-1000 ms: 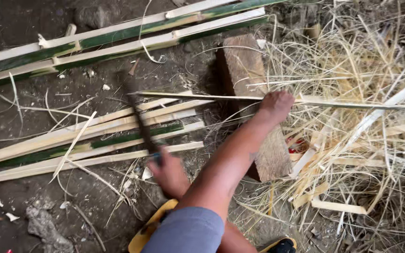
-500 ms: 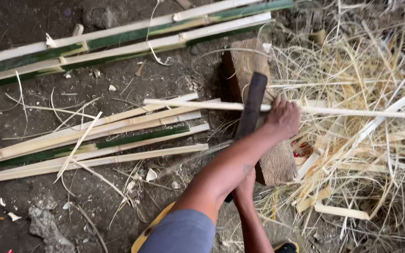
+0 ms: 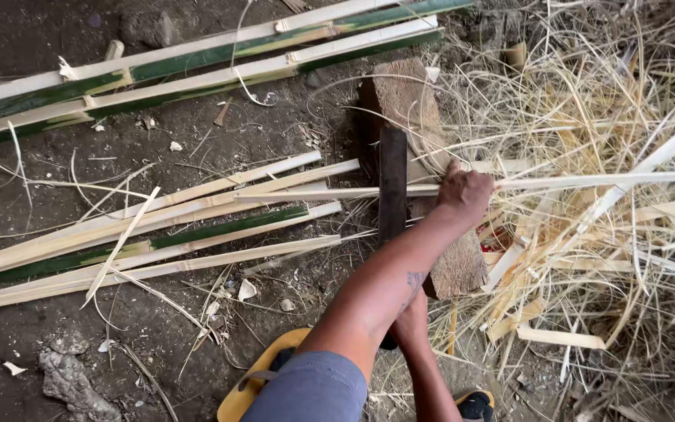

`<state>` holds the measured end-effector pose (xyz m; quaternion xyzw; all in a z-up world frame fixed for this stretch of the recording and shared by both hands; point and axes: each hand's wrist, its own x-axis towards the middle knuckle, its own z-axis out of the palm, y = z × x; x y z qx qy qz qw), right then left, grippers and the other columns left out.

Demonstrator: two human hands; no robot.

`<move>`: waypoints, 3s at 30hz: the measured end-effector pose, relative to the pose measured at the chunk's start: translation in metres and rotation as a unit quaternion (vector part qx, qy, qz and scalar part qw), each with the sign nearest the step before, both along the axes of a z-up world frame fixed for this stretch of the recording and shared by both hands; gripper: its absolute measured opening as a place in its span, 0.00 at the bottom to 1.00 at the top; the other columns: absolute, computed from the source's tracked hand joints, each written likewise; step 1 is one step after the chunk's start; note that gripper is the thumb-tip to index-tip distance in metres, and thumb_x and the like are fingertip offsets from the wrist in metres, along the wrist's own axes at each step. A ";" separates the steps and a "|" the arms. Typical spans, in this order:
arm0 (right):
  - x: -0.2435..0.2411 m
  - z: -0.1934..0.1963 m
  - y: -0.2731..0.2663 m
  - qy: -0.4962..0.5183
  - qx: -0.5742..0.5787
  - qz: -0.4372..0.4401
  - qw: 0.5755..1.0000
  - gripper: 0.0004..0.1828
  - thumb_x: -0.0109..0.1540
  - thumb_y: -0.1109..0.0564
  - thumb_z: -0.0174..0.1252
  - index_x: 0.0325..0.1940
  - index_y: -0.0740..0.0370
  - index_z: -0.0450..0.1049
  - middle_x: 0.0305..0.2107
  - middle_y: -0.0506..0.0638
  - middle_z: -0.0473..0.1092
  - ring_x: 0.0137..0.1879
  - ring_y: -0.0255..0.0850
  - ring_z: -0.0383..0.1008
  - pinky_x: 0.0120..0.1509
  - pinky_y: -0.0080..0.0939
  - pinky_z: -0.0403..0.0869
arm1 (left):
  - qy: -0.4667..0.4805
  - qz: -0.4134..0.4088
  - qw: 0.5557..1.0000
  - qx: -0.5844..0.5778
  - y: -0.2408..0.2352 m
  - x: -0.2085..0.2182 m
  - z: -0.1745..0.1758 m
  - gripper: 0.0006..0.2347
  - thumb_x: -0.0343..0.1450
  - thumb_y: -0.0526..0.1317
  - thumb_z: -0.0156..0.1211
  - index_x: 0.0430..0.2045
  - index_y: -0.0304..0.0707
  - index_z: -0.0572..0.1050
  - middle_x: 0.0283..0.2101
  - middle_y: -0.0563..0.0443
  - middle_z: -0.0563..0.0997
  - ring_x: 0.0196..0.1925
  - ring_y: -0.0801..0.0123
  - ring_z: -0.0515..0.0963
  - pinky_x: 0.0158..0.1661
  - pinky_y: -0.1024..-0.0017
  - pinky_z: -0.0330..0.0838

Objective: The person splits bamboo strips using a machete and a wooden block. They repeatedly position bamboo pieces on the block, strike them to split, and then shave the resulting strips into thinner slivers.

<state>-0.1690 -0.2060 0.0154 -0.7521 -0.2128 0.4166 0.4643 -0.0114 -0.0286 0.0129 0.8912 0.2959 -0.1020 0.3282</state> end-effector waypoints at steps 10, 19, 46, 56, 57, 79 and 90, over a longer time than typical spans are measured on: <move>0.003 -0.007 0.005 0.012 -0.032 -0.063 0.997 0.15 0.65 0.52 0.56 0.48 0.67 0.72 0.33 0.56 0.75 0.37 0.40 0.75 0.40 0.45 0.75 | -0.083 0.032 0.996 0.013 0.002 0.012 -0.015 0.13 0.72 0.24 0.42 0.22 0.36 0.75 0.20 0.46 0.71 0.32 0.62 0.79 0.74 0.47 0.38; -0.123 0.041 0.105 0.043 0.023 0.131 0.990 0.16 0.64 0.48 0.63 0.47 0.60 0.70 0.21 0.52 0.72 0.26 0.40 0.73 0.31 0.45 0.73 | -0.038 0.013 0.999 -0.012 0.004 0.002 -0.002 0.11 0.75 0.26 0.42 0.27 0.32 0.74 0.19 0.50 0.70 0.24 0.68 0.79 0.77 0.52 0.39; -0.001 -0.002 -0.002 -0.014 -0.068 -0.074 0.995 0.18 0.64 0.47 0.60 0.54 0.54 0.67 0.25 0.53 0.74 0.28 0.41 0.76 0.33 0.48 0.73 | -0.074 -0.027 0.985 0.152 -0.018 -0.003 -0.032 0.07 0.72 0.26 0.52 0.24 0.32 0.73 0.33 0.44 0.79 0.43 0.62 0.82 0.74 0.43 0.48; -0.052 0.023 0.037 0.008 -0.028 0.065 0.997 0.17 0.64 0.48 0.59 0.51 0.56 0.66 0.24 0.54 0.74 0.27 0.43 0.76 0.32 0.49 0.74 | -0.106 -0.009 0.983 0.147 -0.020 0.001 -0.030 0.09 0.71 0.25 0.49 0.20 0.32 0.72 0.31 0.42 0.76 0.41 0.61 0.82 0.74 0.47 0.48; -0.051 0.019 0.038 0.001 -0.039 0.018 0.999 0.17 0.64 0.48 0.58 0.51 0.57 0.66 0.24 0.54 0.74 0.27 0.43 0.77 0.32 0.49 0.74 | -0.125 -0.010 0.982 0.138 -0.017 0.002 -0.029 0.09 0.72 0.26 0.49 0.20 0.32 0.72 0.30 0.43 0.76 0.41 0.60 0.82 0.73 0.44 0.47; -0.136 0.072 0.115 0.070 0.004 0.188 0.980 0.16 0.65 0.49 0.59 0.47 0.62 0.67 0.19 0.54 0.73 0.24 0.44 0.76 0.29 0.47 0.72 | -0.005 -0.037 0.997 0.063 -0.004 -0.008 -0.014 0.08 0.74 0.28 0.44 0.33 0.38 0.74 0.39 0.47 0.80 0.50 0.64 0.80 0.78 0.50 0.38; -0.076 0.038 0.053 -0.154 0.200 0.031 0.967 0.15 0.67 0.58 0.60 0.52 0.67 0.64 0.35 0.58 0.71 0.38 0.44 0.73 0.40 0.46 0.73 | -0.396 0.121 0.906 0.089 -0.001 -0.060 0.044 0.12 0.76 0.25 0.48 0.51 0.31 0.76 0.56 0.34 0.78 0.64 0.50 0.74 0.74 0.54 0.57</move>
